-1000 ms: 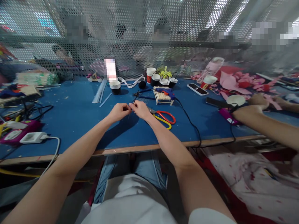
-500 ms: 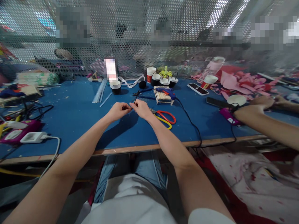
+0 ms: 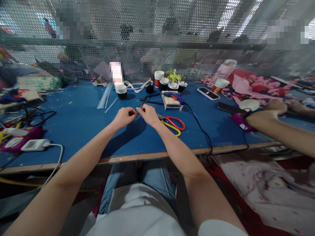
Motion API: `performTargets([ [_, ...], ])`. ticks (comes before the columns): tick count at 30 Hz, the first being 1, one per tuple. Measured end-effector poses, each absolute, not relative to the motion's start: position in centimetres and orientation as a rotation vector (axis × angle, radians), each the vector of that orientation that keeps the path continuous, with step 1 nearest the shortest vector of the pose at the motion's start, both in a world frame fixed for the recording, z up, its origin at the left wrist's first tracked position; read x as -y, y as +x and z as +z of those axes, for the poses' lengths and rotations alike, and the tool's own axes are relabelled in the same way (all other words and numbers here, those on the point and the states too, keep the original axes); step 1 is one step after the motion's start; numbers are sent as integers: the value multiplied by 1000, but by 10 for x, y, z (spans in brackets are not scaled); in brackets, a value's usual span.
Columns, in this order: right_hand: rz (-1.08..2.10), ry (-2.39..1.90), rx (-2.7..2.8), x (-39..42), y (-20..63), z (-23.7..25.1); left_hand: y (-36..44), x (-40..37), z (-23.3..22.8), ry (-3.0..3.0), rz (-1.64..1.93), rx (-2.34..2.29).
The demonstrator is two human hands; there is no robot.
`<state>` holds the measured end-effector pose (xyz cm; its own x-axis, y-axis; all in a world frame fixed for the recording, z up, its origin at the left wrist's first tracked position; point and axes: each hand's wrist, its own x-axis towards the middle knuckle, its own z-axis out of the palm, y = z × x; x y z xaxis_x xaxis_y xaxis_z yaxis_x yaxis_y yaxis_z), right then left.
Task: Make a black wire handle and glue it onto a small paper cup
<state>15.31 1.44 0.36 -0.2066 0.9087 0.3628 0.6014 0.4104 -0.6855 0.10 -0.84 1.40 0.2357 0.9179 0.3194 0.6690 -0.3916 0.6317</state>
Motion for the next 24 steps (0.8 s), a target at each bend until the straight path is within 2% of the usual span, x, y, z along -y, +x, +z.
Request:
performTargets([
  [5,412,-1292,1936,-17,152,1,2,10,15,2164,945,-1491],
  [16,385,-1283,1920,-17,152,0,4,10,13,2103,963,-1479],
  [24,563,-1247,1889,-12,153,6,2,4,5,1975,968,-1387],
])
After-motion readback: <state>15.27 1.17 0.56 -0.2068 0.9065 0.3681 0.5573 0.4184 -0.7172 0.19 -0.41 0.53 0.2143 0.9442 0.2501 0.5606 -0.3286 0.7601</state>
